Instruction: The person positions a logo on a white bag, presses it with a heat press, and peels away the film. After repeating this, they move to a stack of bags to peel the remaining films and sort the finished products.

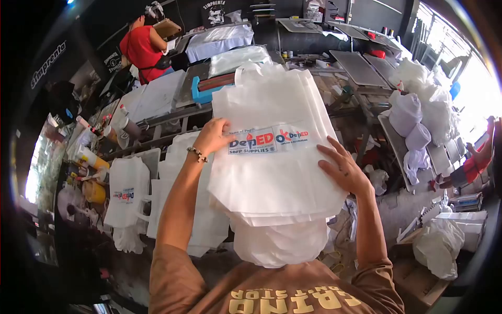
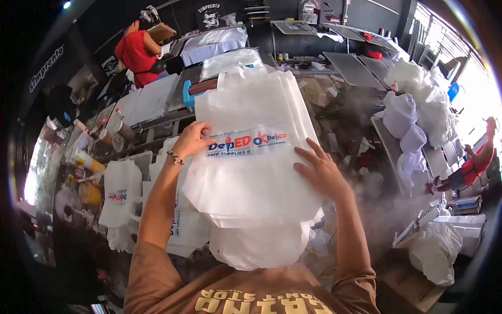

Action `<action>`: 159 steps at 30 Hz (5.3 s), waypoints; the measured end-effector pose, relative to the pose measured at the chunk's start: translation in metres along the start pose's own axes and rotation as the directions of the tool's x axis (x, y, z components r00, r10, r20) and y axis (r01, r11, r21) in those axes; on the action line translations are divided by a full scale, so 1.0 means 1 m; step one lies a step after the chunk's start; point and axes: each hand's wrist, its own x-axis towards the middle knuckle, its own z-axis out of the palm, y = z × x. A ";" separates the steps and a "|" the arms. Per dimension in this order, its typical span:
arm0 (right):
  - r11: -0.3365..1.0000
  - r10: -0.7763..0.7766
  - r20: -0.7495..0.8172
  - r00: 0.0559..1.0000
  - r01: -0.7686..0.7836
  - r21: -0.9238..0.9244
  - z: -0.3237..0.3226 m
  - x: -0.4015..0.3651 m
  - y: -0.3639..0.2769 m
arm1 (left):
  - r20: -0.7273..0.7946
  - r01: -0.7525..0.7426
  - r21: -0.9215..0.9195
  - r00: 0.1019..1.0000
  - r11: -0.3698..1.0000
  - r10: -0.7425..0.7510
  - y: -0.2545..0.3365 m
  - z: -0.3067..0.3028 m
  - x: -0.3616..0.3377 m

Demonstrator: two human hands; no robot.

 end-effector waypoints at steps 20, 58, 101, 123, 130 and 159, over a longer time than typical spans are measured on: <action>0.998 -0.028 -0.054 0.998 0.030 0.049 -0.001 -0.004 -0.003 | 0.087 0.029 0.065 0.996 0.997 -0.035 0.015 -0.005 -0.009; 0.992 -0.071 -0.101 0.992 0.081 0.094 0.005 -0.010 0.010 | 0.207 -0.610 -0.157 0.749 0.777 0.629 0.145 0.056 0.098; 1.000 -0.020 -0.028 0.999 0.020 -0.002 -0.005 0.004 -0.005 | 0.196 0.405 -0.557 0.913 0.725 -0.359 0.030 -0.084 -0.099; 1.000 0.016 0.013 1.000 -0.016 -0.008 -0.001 0.008 -0.001 | -0.656 0.459 -0.631 0.113 0.625 -0.746 -0.141 0.055 -0.366; 1.000 -0.008 0.050 0.999 0.007 0.014 -0.003 0.011 0.003 | -0.645 0.728 -0.578 -0.130 0.369 -0.753 -0.133 0.127 -0.380; 0.997 0.031 0.138 0.990 -0.039 0.061 -0.032 0.028 0.018 | -0.702 0.352 0.014 0.670 0.936 -0.242 -0.061 -0.142 -0.258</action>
